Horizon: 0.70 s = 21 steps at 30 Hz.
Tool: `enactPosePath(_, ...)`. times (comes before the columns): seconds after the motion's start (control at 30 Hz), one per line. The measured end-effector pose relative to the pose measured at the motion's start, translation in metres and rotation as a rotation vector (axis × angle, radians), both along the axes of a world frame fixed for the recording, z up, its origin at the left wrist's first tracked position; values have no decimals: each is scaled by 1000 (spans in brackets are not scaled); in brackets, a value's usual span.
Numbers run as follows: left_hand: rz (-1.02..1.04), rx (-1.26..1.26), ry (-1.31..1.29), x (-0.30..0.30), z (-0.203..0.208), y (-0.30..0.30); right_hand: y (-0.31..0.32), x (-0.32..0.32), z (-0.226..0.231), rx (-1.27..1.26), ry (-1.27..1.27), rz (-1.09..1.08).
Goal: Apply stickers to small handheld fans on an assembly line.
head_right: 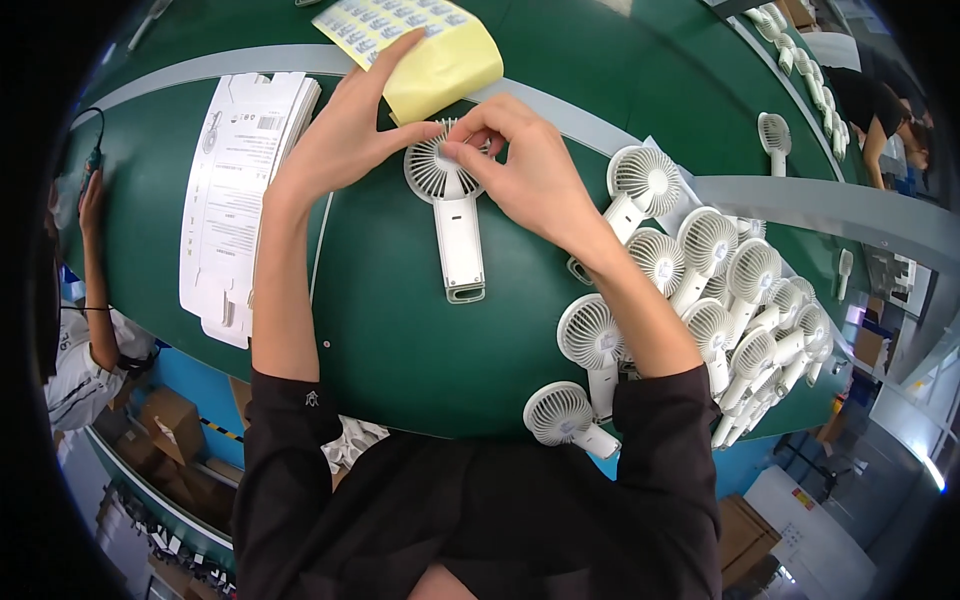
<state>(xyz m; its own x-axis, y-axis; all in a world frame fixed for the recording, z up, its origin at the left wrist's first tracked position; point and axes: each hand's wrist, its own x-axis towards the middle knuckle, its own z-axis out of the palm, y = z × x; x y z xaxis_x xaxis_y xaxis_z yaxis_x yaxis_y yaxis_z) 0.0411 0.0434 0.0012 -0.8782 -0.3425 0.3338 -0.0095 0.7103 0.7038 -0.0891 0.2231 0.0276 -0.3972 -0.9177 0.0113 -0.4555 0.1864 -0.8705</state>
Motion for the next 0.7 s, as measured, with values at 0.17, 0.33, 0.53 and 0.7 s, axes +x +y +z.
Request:
enactPosePath(0.17,-40,184,-188,-2,0,2,4,-3,-8,29,12,1)
enactPosePath(0.33,-23,209,-244,2,2,3,2,-2,-8,45,32,8)
enactPosePath(0.53,-47,242,-273,-4,34,6,3,-3,-6,51,46,3)
enactPosePath(0.7,-31,247,-289,-5,35,7,1,-2,-9,47,75,6)
